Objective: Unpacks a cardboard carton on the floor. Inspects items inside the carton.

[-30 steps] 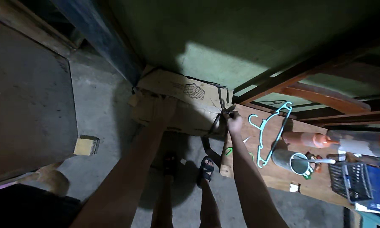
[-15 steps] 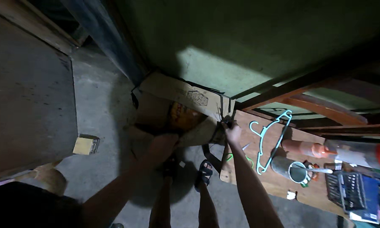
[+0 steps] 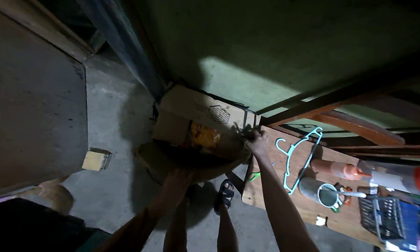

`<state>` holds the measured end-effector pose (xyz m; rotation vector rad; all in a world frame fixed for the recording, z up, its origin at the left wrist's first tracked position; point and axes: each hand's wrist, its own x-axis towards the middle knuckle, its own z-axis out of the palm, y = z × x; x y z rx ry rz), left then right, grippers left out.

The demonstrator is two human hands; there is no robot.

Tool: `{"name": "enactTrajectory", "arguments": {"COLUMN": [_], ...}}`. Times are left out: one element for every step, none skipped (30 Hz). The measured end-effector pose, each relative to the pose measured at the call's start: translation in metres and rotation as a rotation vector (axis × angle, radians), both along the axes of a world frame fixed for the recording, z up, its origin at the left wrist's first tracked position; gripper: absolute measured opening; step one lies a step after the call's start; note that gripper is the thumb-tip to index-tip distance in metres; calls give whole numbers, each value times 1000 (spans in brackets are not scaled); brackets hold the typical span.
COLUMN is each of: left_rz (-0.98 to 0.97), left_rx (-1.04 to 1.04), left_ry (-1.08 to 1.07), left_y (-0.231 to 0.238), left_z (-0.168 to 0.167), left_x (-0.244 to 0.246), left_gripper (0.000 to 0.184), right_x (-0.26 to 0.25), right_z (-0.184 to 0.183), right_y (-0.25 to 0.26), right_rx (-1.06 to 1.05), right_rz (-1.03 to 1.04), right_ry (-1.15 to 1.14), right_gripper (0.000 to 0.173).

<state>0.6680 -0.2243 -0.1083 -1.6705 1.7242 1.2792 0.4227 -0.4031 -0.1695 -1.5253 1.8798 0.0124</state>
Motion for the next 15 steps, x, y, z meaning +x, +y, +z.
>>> {"name": "enactTrajectory", "arguments": {"left_rz": [-15,-21,-23,-18,-7,-4,3,23,47,77,106,116,116,93,72], "left_rx": [-2,-5,4,23,49,76,75,38,-21,-59,-89,-105,-136,-118,-149], "left_ry": [-7,-20,-39,-54,-56,-46,-27,-17,-15,-9,4,29,58,88,129], "left_y": [-2,-3,-2,3,12,23,35,40,44,45,44,40,36,29,23], "left_z": [0,0,-2,-7,-17,-34,-59,-83,-108,-127,-142,-151,-152,-147,-137], "left_x": [-1,-2,-3,-4,-4,-4,-4,-5,-5,-6,-9,-11,-11,-12,-15], "left_gripper": [55,56,57,58,57,56,57,60,63,65,64,61,56,57,57], "right_x": [4,9,14,17,19,20,22,25,30,34,35,36,36,34,28], "right_z": [4,8,12,13,12,11,10,9,5,-3,-10,-15,-19,-24,-30], "right_y": [-5,-11,-16,-19,-20,-21,-18,-14,-8,0,4,5,3,-1,-5], "right_rx": [-4,1,26,55,93,148,214,271,314,312,292,249,180,106,35], "right_rz": [7,17,37,63,112,184,251,303,336,346,343,324,280,210,139], "right_ry": [-22,-58,-100,-137,-136,-98,-43,16,78,123,157,177,182,178,169], "right_gripper": [58,63,66,64,62,61,62,64,67,69,70,69,66,62,59]}}
